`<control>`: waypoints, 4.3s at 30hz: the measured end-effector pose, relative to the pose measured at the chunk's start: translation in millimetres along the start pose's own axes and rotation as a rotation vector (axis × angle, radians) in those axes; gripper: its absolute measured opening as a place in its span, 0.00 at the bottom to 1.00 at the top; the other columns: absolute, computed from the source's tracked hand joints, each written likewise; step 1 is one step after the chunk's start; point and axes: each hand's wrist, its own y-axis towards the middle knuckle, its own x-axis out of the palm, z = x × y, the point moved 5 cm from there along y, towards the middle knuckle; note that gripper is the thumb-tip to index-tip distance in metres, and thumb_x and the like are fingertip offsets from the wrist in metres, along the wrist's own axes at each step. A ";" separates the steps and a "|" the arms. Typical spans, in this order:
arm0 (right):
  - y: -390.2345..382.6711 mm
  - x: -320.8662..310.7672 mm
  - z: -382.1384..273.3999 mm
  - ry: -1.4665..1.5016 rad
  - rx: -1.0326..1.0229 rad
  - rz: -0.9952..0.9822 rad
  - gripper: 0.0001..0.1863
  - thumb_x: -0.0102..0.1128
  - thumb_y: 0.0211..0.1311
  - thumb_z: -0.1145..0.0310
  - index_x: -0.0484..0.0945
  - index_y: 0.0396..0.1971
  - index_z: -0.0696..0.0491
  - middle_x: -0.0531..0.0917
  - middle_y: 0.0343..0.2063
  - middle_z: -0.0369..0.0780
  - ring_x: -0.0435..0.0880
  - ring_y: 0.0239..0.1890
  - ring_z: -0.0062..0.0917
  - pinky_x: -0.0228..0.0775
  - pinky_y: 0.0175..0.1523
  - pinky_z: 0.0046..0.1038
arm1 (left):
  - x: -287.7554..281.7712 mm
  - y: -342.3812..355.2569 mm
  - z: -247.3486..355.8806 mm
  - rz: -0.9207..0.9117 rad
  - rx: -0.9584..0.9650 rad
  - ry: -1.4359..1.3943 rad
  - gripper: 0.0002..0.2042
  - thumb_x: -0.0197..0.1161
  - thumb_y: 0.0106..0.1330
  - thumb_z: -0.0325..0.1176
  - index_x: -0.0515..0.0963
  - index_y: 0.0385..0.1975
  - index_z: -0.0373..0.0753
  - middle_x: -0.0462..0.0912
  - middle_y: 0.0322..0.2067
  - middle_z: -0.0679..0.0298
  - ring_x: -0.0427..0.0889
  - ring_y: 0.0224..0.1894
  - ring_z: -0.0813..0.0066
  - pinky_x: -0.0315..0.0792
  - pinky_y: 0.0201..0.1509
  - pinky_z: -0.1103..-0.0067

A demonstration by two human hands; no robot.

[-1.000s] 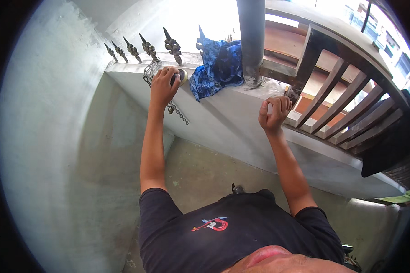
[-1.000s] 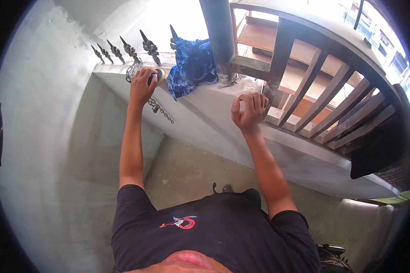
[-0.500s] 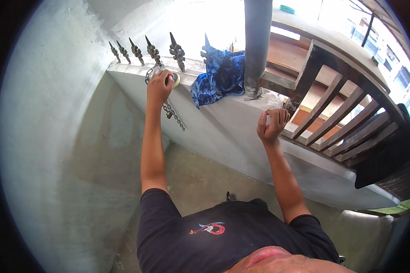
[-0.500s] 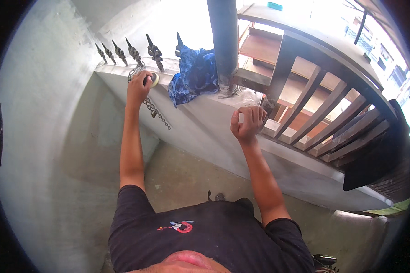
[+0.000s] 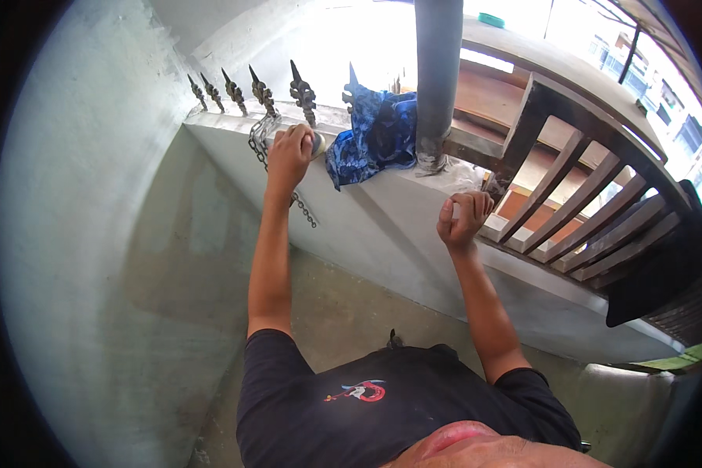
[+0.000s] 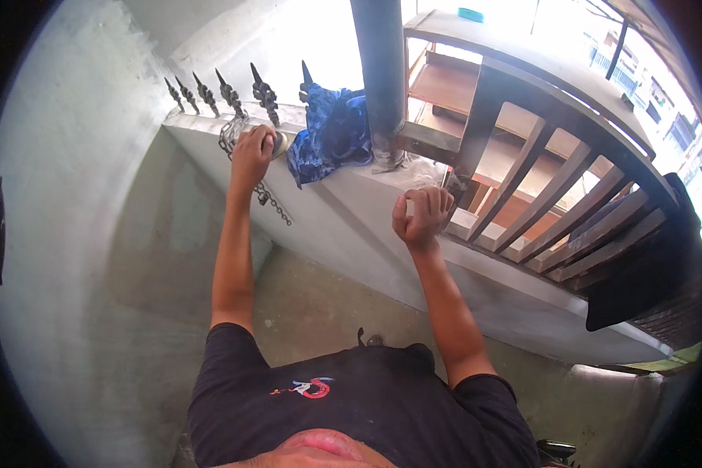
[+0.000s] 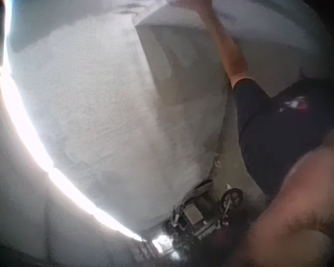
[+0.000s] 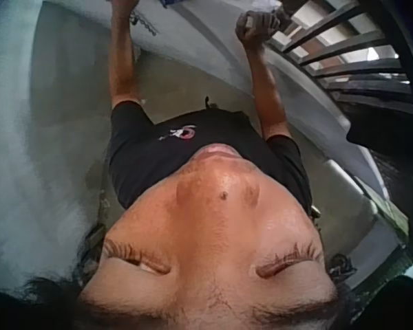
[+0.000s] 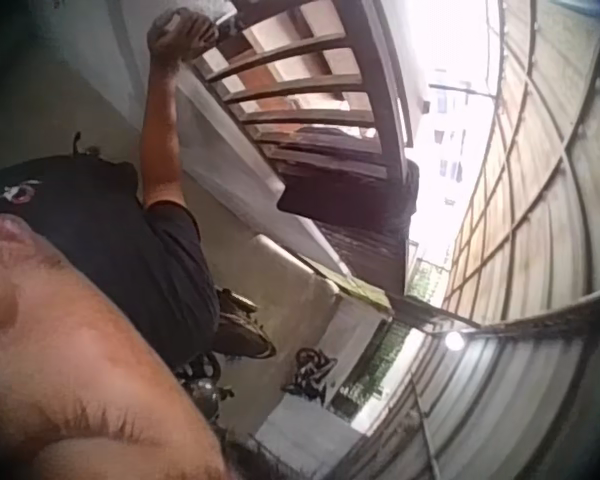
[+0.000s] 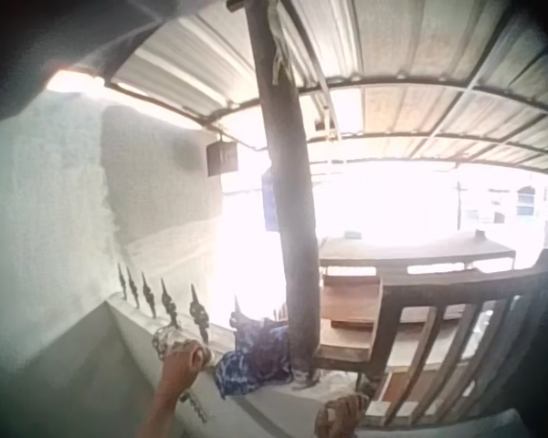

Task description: The person sands a balcony ledge using a hand sanding pad, then carries a wooden block and the sanding pad across the room. The person sets down the block, sits on it, and sands the lower wall with the sanding pad.

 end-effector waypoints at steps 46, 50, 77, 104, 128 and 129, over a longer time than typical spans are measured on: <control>-5.7 1.6 7.4 0.059 -0.024 0.041 0.07 0.58 0.58 0.64 0.73 0.26 0.50 0.72 0.27 0.38 0.71 0.32 0.34 0.59 0.42 0.35 | 3.9 -6.8 -13.5 0.142 -0.198 -0.100 0.05 0.56 0.68 0.36 0.77 0.37 0.46 0.84 0.36 0.62 0.80 0.43 0.55 0.72 0.47 0.62; -3.2 1.6 6.0 0.035 -0.020 0.029 0.07 0.58 0.58 0.64 0.73 0.26 0.50 0.73 0.27 0.39 0.71 0.32 0.35 0.59 0.41 0.36 | 13.1 -1.8 -6.8 -0.018 0.031 -0.134 0.05 0.57 0.66 0.37 0.77 0.38 0.49 0.84 0.36 0.64 0.81 0.43 0.57 0.73 0.46 0.61; -5.3 6.5 6.1 0.031 -0.037 -0.012 0.07 0.57 0.58 0.64 0.74 0.27 0.51 0.73 0.27 0.40 0.72 0.33 0.37 0.59 0.41 0.37 | 12.0 -25.7 -21.1 0.326 -0.218 0.080 0.06 0.54 0.67 0.32 0.79 0.39 0.49 0.82 0.38 0.68 0.78 0.45 0.58 0.70 0.47 0.63; -8.4 6.9 6.0 -0.014 -0.047 -0.002 0.09 0.56 0.61 0.62 0.73 0.26 0.50 0.70 0.26 0.39 0.68 0.31 0.34 0.56 0.41 0.35 | 121.6 -115.3 -36.7 0.956 -0.719 -0.727 0.16 0.49 0.77 0.32 0.65 0.59 0.33 0.70 0.60 0.52 0.71 0.62 0.61 0.66 0.66 0.70; -7.5 6.6 3.6 -0.026 -0.066 -0.019 0.10 0.53 0.61 0.64 0.73 0.23 0.53 0.69 0.26 0.40 0.67 0.32 0.33 0.57 0.43 0.35 | 153.9 -143.5 -29.3 0.852 -0.993 -0.789 0.16 0.47 0.77 0.29 0.65 0.60 0.30 0.71 0.60 0.50 0.72 0.61 0.62 0.65 0.67 0.71; -6.8 6.5 3.6 -0.026 -0.066 -0.008 0.10 0.54 0.61 0.63 0.73 0.23 0.52 0.69 0.26 0.39 0.67 0.32 0.33 0.56 0.42 0.35 | 151.2 -140.2 -24.6 0.857 -0.925 -0.768 0.16 0.47 0.77 0.29 0.65 0.61 0.30 0.71 0.60 0.51 0.72 0.61 0.62 0.65 0.67 0.71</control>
